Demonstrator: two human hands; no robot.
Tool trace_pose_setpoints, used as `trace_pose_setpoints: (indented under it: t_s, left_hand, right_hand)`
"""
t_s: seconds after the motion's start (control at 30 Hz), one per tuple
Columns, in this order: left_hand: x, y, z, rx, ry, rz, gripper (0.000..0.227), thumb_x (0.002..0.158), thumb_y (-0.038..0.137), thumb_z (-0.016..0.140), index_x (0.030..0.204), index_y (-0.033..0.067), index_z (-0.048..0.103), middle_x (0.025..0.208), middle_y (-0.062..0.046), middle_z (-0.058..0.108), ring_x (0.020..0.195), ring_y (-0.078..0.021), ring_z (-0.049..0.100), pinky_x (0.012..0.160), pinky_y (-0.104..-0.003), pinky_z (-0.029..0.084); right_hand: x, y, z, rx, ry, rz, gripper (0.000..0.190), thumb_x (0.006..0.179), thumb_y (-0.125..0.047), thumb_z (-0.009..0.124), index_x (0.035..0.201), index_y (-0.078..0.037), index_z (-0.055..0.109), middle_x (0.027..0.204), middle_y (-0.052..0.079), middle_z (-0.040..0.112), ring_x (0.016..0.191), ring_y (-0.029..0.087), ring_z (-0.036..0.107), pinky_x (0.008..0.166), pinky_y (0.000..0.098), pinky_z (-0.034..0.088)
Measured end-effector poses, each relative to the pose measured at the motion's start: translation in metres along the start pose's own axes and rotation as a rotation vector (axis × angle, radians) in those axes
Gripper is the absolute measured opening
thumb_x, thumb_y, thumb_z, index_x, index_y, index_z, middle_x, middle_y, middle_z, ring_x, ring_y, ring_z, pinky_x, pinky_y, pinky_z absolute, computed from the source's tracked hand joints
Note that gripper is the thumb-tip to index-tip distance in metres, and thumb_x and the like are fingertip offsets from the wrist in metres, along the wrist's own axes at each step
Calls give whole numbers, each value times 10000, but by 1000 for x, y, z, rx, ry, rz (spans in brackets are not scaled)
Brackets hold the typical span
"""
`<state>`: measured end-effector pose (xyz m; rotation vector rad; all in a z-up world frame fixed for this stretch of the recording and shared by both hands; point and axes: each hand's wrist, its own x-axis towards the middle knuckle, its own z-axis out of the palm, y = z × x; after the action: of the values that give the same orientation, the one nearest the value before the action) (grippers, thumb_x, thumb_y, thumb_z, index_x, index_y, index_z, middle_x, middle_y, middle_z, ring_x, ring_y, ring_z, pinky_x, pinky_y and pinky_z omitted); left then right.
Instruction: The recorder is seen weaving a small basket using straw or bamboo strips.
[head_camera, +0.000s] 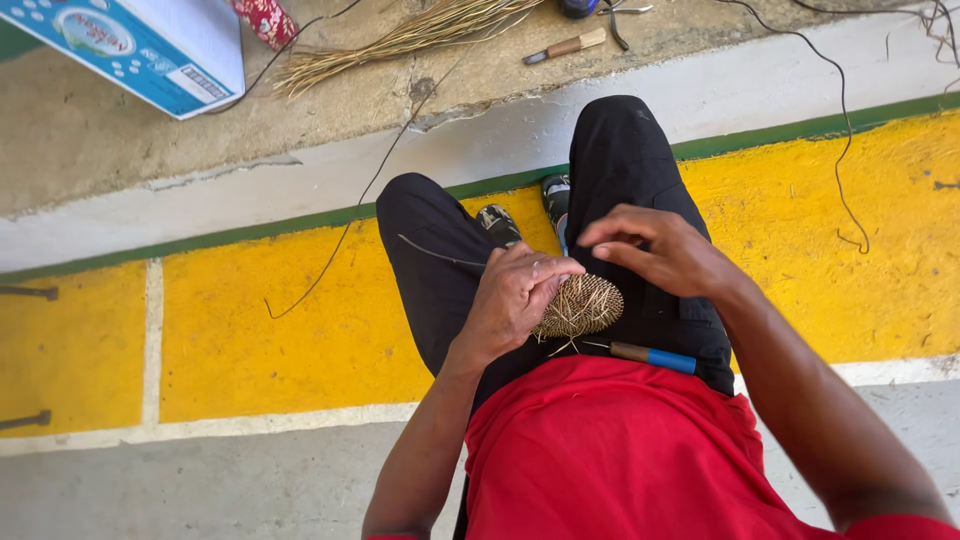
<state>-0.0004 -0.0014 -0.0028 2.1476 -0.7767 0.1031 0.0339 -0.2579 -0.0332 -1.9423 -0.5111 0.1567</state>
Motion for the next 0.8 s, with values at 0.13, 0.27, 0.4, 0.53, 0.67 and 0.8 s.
trace_pose_setpoints:
  t_s: [0.13, 0.27, 0.4, 0.53, 0.67, 0.8]
  left_hand:
    - [2, 7, -4, 28, -54, -13, 228, 966, 85, 674, 1141, 194, 770, 820, 20, 677, 801, -160, 566, 783, -344, 361]
    - [0, 6, -2, -79, -7, 27, 242, 975, 69, 651, 1165, 188, 741, 910, 40, 716, 844, -147, 582, 819, -326, 374]
    - [2, 14, -3, -14, -35, -1, 203, 969, 67, 676, 1107, 185, 766, 858, 17, 682, 842, -157, 577, 795, -329, 360]
    - [2, 7, 1, -19, -38, -14, 190, 961, 68, 670, 1085, 175, 767, 864, 24, 699, 847, -160, 579, 806, -332, 369]
    - [1, 5, 2, -63, -1, -48, 159, 971, 116, 673, 1108, 152, 746, 897, 13, 700, 874, -177, 593, 856, -343, 405]
    - [8, 10, -2, -173, -19, -201, 126, 989, 184, 662, 1081, 101, 686, 940, -35, 677, 902, -200, 632, 871, -362, 441]
  right_hand:
    - [23, -23, -2, 151, -224, 16, 238, 935, -185, 662, 1136, -73, 725, 1020, 28, 723, 945, 144, 688, 835, 321, 546]
    - [31, -15, -1, 24, -436, 44, 199, 931, -193, 687, 1083, -67, 712, 943, 14, 738, 867, 126, 689, 781, 322, 540]
    - [33, 1, 0, 45, -566, 42, 184, 936, -187, 687, 1077, -70, 704, 869, 16, 704, 798, 113, 642, 736, 317, 535]
    - [31, 47, 2, 151, -479, 20, 122, 969, -151, 649, 1021, -42, 672, 842, 29, 660, 800, 99, 594, 727, 304, 533]
    - [30, 48, -7, 306, -21, 78, 127, 966, -103, 611, 1073, -36, 622, 923, -7, 608, 811, 75, 568, 742, 267, 531]
    - [13, -9, 16, 172, -176, 137, 235, 936, -150, 659, 1162, -85, 661, 948, -57, 703, 774, 51, 621, 711, 244, 550]
